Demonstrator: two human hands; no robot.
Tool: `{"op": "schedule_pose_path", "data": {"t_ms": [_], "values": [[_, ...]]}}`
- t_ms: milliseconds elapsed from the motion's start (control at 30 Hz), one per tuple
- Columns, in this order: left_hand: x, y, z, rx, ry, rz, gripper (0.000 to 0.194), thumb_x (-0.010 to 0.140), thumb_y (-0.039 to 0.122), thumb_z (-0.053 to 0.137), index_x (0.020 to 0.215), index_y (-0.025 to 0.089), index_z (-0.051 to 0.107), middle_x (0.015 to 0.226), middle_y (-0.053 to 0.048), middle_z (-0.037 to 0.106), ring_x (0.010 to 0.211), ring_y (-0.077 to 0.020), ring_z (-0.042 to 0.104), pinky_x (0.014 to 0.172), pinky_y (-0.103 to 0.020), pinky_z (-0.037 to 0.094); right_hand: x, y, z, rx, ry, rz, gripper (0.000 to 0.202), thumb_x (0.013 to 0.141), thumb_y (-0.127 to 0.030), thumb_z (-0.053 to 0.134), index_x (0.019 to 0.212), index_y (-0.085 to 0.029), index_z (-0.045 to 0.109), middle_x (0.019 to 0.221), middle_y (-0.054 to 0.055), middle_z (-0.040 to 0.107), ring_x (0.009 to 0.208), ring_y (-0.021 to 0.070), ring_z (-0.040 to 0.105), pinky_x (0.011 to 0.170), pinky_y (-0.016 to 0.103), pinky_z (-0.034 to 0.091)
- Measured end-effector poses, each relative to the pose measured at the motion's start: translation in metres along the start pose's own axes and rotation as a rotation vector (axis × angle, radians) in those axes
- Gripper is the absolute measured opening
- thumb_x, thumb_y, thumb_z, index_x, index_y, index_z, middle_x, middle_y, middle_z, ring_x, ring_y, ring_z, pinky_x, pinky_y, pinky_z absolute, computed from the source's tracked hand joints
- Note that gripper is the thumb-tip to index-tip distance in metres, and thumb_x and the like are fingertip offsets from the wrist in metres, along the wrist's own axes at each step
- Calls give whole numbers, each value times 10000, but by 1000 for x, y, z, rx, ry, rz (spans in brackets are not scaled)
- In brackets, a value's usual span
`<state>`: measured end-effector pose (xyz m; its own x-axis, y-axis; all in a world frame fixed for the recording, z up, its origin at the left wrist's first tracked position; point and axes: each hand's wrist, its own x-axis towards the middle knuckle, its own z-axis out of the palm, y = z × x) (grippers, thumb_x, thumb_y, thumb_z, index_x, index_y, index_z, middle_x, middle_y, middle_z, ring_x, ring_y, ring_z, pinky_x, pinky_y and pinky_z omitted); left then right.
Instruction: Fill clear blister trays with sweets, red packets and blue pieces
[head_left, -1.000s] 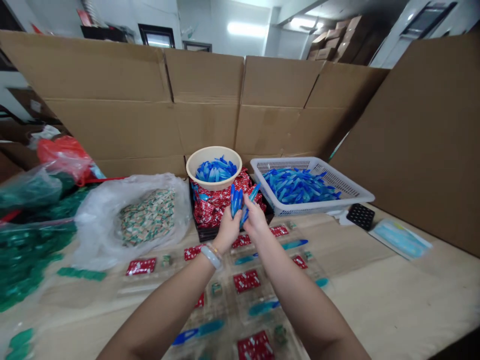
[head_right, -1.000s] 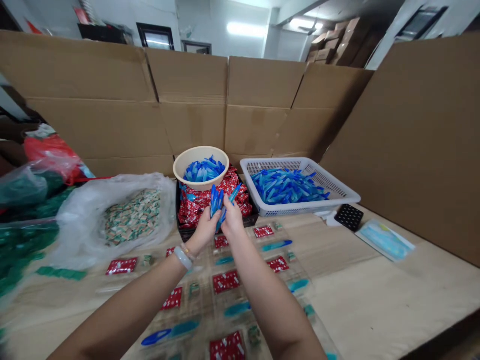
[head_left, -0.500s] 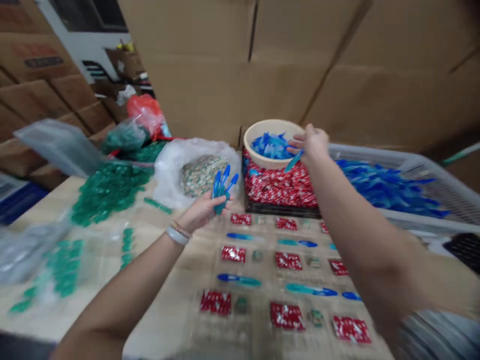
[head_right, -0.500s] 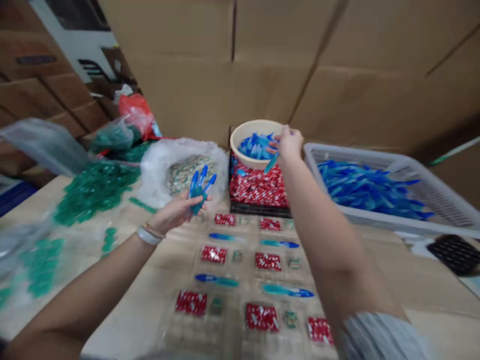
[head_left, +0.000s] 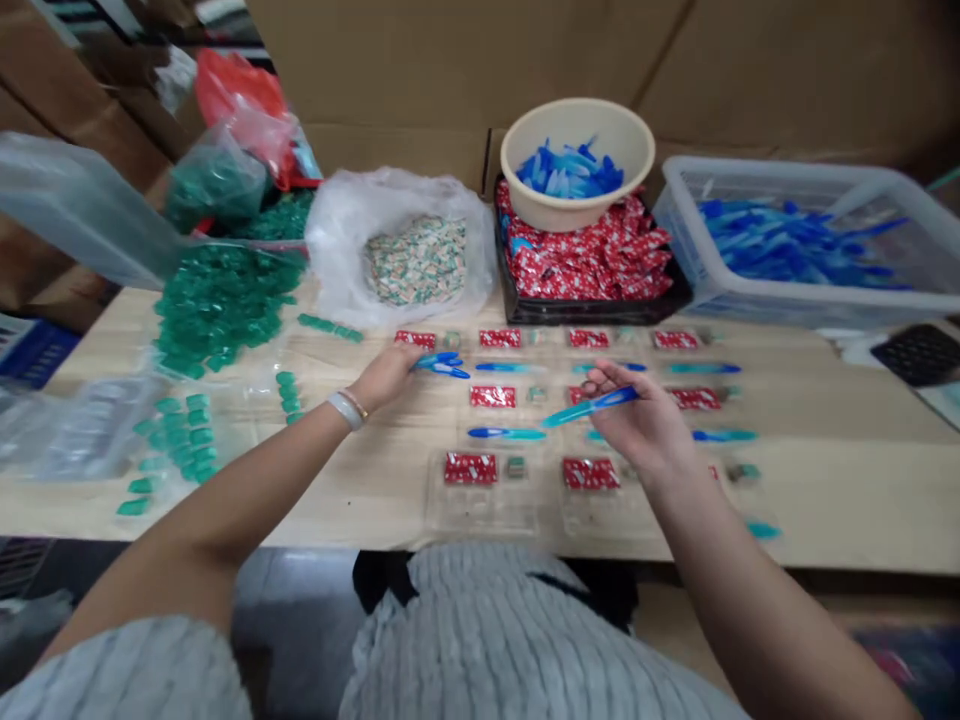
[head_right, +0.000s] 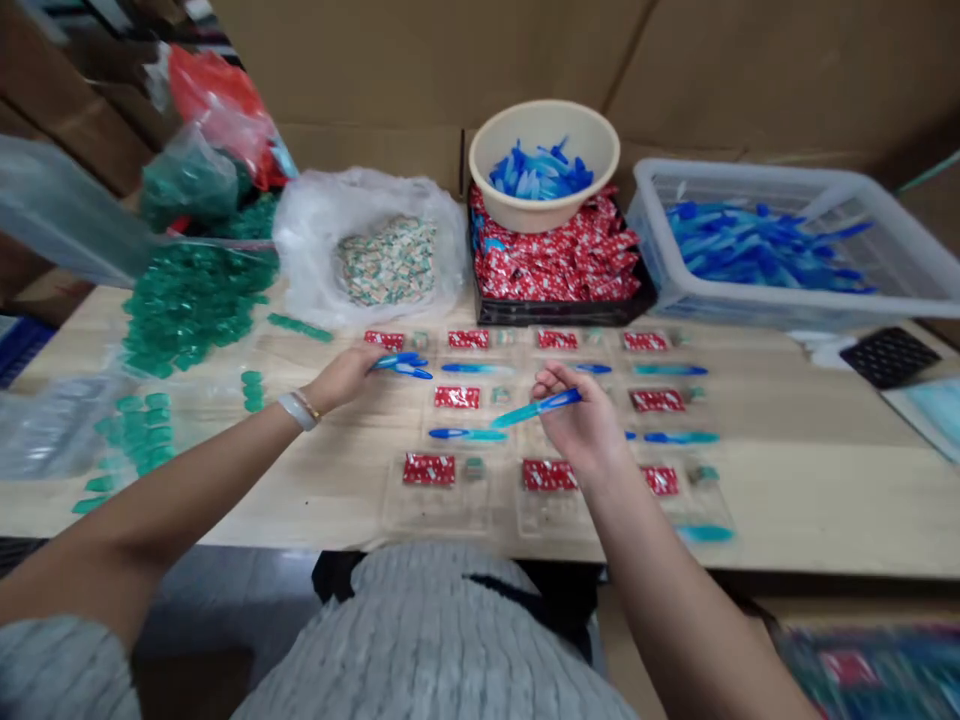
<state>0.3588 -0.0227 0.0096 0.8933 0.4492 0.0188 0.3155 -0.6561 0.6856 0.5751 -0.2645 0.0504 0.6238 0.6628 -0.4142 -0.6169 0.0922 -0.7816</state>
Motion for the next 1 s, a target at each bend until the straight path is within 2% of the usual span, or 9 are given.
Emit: {"op": "schedule_pose_path", "data": {"t_ms": [167,333,400,500,667,733,800,933,1000], "values": [[-2,-8,2,130,-84,48,323,658,48,458,911,152,629,1043,-101,593,1031,-233,482,943,-353,321,-44,18,-22,-97,184,-80,144,697,-263,473,675,-201,601,585,2,546,535,101,503,467,217,398],[-24,17,-7,73,72,36,290,740,165,491,1011,162,596,1033,-81,596,995,-227,499,905,-335,342,-83,68,-9,-135,223,-44,183,707,-339,509,694,-185,605,552,-16,518,419,67,397,348,193,278],[-47,37,-2,-21,37,-24,206,770,251,500,923,172,614,902,-52,618,851,-202,543,792,-293,394,-95,91,-2,-192,182,-39,221,721,-394,523,705,-190,607,569,-14,512,429,73,407,360,198,305],[-92,63,23,-188,-107,-147,198,782,338,502,754,172,606,707,-16,586,655,-159,529,631,-244,402,-102,118,-1,-358,81,-95,215,746,-412,524,736,-215,611,625,4,535,536,120,488,456,242,408],[-143,74,73,-192,-16,-130,230,826,308,441,937,183,598,822,-46,582,789,-177,534,739,-282,422,-101,133,-9,-920,-238,-587,122,763,-283,537,841,-241,622,858,66,602,846,215,525,775,401,436],[-145,79,82,-147,48,-116,257,832,296,429,1007,183,578,888,-65,584,854,-188,532,788,-300,420,-103,129,-10,-1024,-253,-689,183,768,-273,526,926,-239,613,950,91,585,927,236,501,842,442,399],[-135,90,89,-137,43,-78,273,830,297,435,1031,174,573,938,-79,592,901,-196,532,827,-311,414,-109,120,-13,-966,-171,-636,269,778,-295,518,1035,-236,567,979,93,565,909,221,509,822,427,414],[-97,136,110,-243,-352,112,298,844,336,419,1018,167,592,983,-68,623,918,-191,553,852,-315,421,-130,87,-44,-530,-63,-269,280,787,-386,508,1004,-210,516,664,-14,519,562,120,487,546,278,435],[-78,158,123,-235,-443,128,334,855,361,402,1072,169,568,1032,-69,619,947,-193,553,874,-332,416,-140,70,-76,-390,92,-200,252,762,-406,541,910,-203,517,597,-45,489,496,92,443,496,240,392]]}}
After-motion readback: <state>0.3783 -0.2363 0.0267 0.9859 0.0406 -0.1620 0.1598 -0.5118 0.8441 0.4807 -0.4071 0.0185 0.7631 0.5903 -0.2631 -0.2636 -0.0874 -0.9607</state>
